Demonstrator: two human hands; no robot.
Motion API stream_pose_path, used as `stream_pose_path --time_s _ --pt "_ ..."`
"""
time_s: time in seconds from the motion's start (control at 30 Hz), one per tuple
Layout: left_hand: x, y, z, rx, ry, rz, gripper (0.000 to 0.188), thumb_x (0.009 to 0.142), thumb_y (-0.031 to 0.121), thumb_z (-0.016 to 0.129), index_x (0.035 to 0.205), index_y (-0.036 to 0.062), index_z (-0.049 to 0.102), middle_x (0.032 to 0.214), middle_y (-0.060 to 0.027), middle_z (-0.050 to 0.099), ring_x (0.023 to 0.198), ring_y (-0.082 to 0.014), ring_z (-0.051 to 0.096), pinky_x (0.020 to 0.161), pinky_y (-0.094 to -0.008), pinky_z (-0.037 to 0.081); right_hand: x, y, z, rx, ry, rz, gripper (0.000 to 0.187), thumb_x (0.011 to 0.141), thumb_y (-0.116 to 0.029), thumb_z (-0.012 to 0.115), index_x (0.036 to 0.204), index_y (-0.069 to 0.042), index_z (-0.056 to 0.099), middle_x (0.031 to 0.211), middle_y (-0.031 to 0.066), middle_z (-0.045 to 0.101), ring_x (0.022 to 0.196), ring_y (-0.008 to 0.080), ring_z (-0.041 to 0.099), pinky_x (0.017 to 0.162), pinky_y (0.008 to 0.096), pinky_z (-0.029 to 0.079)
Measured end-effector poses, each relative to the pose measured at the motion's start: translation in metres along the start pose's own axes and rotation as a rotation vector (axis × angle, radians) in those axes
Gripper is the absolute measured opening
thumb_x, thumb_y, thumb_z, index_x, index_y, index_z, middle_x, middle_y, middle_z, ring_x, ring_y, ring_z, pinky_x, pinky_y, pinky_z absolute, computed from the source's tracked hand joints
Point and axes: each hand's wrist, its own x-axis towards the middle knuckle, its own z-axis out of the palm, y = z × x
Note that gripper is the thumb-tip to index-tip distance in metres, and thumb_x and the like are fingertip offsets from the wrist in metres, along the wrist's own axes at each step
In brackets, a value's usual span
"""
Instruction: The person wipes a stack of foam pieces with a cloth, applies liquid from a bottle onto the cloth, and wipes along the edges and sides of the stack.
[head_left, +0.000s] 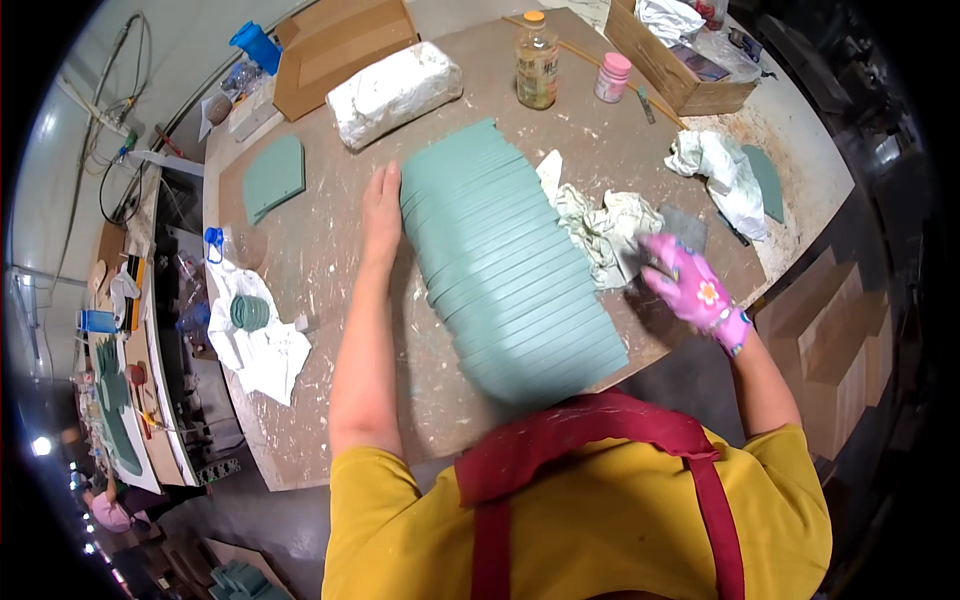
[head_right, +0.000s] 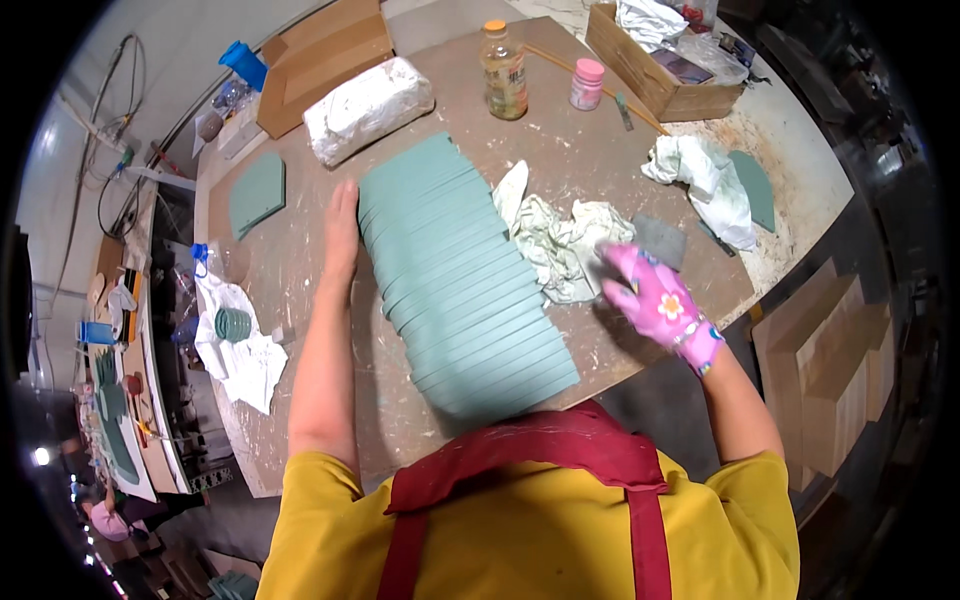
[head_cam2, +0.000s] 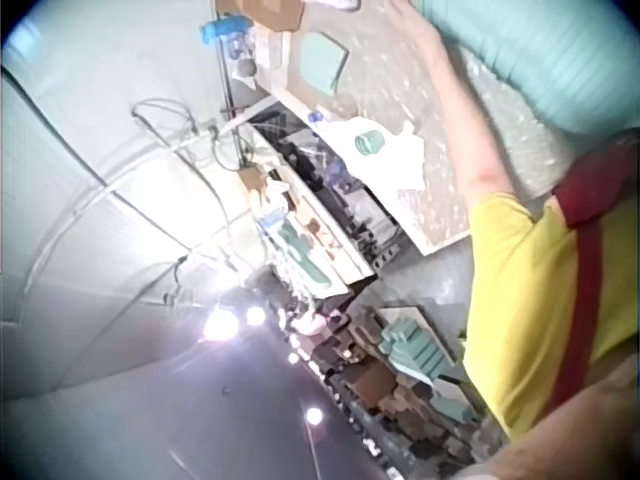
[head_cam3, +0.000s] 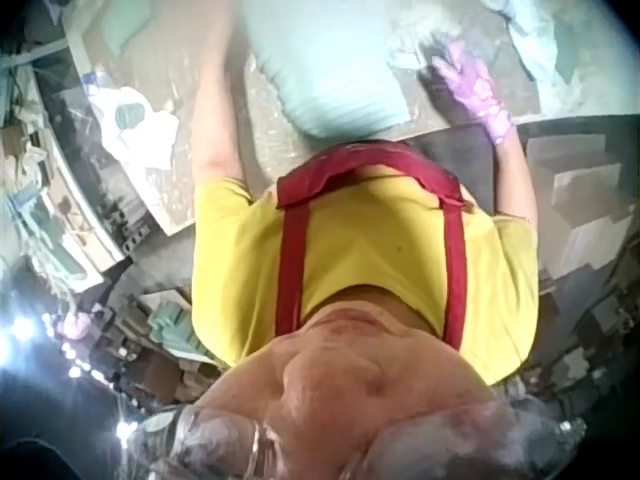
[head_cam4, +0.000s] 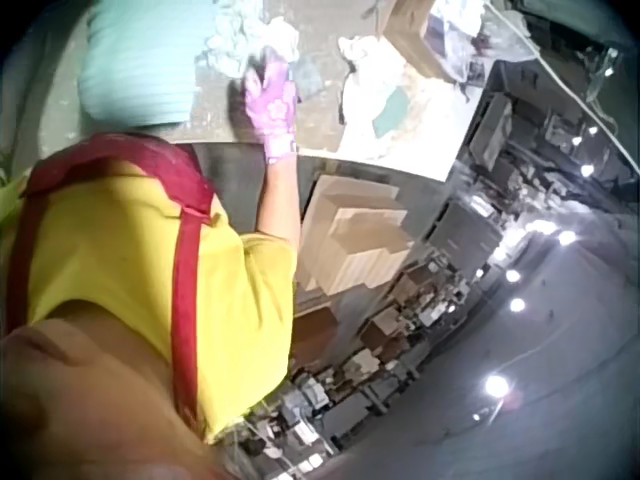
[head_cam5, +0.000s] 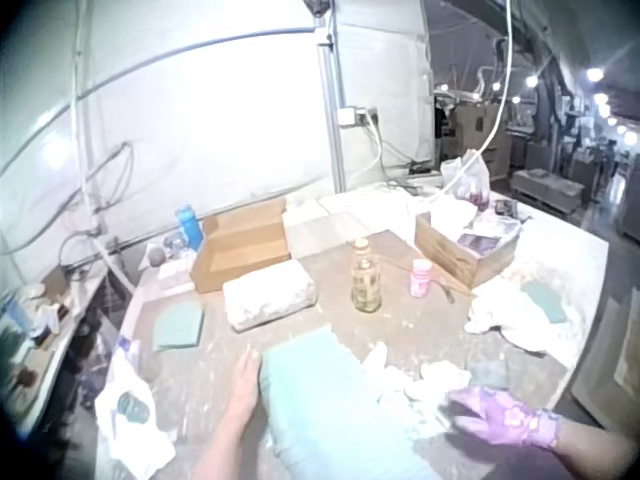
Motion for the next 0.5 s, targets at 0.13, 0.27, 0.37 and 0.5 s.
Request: stream_pose_path --time_s 0.13,0.27,0.37,0.5 --pt "0.01 0.008 -0.003 0.237 -0.132 0.137 0.043 0.097 0.034 0.047 0.1 -0.0067 0.06 0.097 -0.0219 0.061 0.093 -0.0318 0.056 0.084 -0.0394 0.042 0.048 0.027 0.034 -0.491 0.078 -0.106 0.063 0.083 -0.038 0.064 0.133 -0.004 0.046 0.136 0.0186 0.047 0.127 0.0366 0.042 0.107 0.0434 0.032" --pt "0.012 0.026 -0.001 0.394 -0.164 0.196 0.041 0.096 0.034 0.048 0.099 -0.0055 0.06 0.096 -0.0248 0.06 0.092 -0.0378 0.055 0.082 -0.0407 0.042 0.076 0.064 0.057 -0.45 0.075 -0.195 0.063 0.08 -0.038 0.068 0.129 -0.003 0.05 0.136 0.017 0.047 0.128 0.0334 0.043 0.107 0.045 0.032" --pt "0.022 0.043 -0.005 0.39 -0.267 0.165 0.041 0.096 0.034 0.047 0.099 -0.0043 0.06 0.098 -0.0247 0.061 0.092 -0.0377 0.057 0.081 -0.0407 0.043 0.108 0.05 0.024 0.01 0.317 -0.218 0.049 0.083 -0.034 0.066 0.12 -0.004 0.054 0.113 0.0141 0.061 0.1 0.0264 0.061 0.084 0.0376 0.05" --pt "0.038 0.048 0.004 0.435 -0.279 0.186 0.04 0.094 0.035 0.049 0.097 -0.0025 0.062 0.094 -0.0237 0.063 0.087 -0.0377 0.059 0.078 -0.0404 0.045 0.192 0.029 -0.053 0.524 0.56 -0.152 0.046 0.084 -0.005 0.066 0.125 -0.004 0.044 0.098 0.0119 0.062 0.076 0.0158 0.063 0.055 0.0248 0.054"
